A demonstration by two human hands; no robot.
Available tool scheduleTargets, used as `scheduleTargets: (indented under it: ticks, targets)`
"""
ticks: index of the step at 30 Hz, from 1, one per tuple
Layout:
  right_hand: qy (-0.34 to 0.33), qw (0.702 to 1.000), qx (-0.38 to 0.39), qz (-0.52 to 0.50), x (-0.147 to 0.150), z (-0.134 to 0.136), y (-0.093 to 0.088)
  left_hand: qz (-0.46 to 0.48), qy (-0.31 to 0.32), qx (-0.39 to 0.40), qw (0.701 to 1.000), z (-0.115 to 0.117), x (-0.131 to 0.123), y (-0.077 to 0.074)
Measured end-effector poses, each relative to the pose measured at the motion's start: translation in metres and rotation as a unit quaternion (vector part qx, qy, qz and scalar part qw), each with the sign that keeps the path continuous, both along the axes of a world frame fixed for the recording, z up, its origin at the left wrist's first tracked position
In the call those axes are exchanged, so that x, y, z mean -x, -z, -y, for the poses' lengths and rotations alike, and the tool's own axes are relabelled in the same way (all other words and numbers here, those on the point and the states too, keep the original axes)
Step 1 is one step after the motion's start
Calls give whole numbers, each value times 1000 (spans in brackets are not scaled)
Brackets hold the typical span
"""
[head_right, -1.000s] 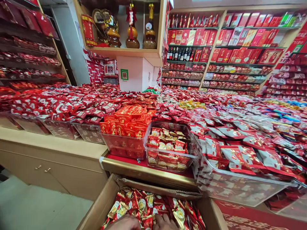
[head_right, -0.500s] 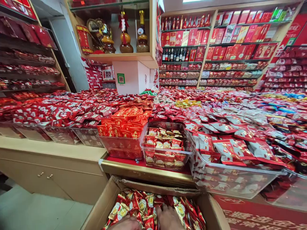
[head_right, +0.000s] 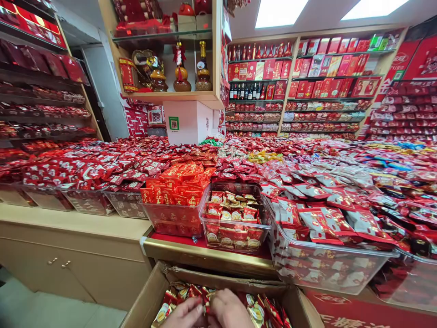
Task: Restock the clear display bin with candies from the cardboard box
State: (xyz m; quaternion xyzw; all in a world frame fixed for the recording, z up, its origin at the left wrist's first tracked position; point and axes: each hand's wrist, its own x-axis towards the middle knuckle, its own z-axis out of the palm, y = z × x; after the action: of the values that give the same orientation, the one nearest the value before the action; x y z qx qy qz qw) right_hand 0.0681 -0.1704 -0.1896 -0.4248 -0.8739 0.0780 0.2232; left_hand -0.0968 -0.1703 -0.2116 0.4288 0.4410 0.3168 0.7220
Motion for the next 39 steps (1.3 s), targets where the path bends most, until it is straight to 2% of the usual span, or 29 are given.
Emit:
scheduleTargets:
  ticks: [2,5,7,9,10,12,14,16,17,19,22,25,27,31,36,39]
  targets:
    - [-70,993,-89,-43,3,4,-10,107,-70,72,989,-1,-12,-13]
    - [-97,983,-127,-84,6,15,-27,159,-145,100,971,3,-23,-44]
    - [-94,975,-142,-144,5,21,-39,172,-157,79,969,9,-25,-68]
    - [-36,963,-126,-233,3,24,-48,196,-163,44,966,14,-26,-92]
    - [6,955,-90,-283,2,25,-51,207,-165,31,964,15,-27,-102]
    - [62,923,42,-377,1,23,-57,222,-173,5,959,15,-29,-116]
    - [68,865,194,-458,1,20,-63,230,-173,-12,958,14,-31,-123]
    - [62,798,304,-517,1,18,-70,238,-168,-14,957,12,-32,-124]
    - [63,772,336,-536,0,18,-72,244,-162,-8,956,11,-33,-124]
    - [66,742,369,-556,-1,18,-77,257,-149,6,955,11,-34,-122]
    - [52,726,397,-559,-4,18,-77,250,-140,6,958,13,-34,-119]
    - [35,721,406,-561,-5,18,-71,201,-126,-14,971,15,-34,-115]
    - [31,724,406,-557,-5,16,-65,133,-114,-51,983,16,-32,-111]
    - [38,744,412,-525,-7,15,-56,11,-116,-133,984,16,-25,-104]
    - [31,813,343,-470,-8,18,-60,-22,-78,-148,986,17,-19,-104]
    - [6,884,287,-368,-15,22,-84,-50,-43,-155,986,18,-17,-120]
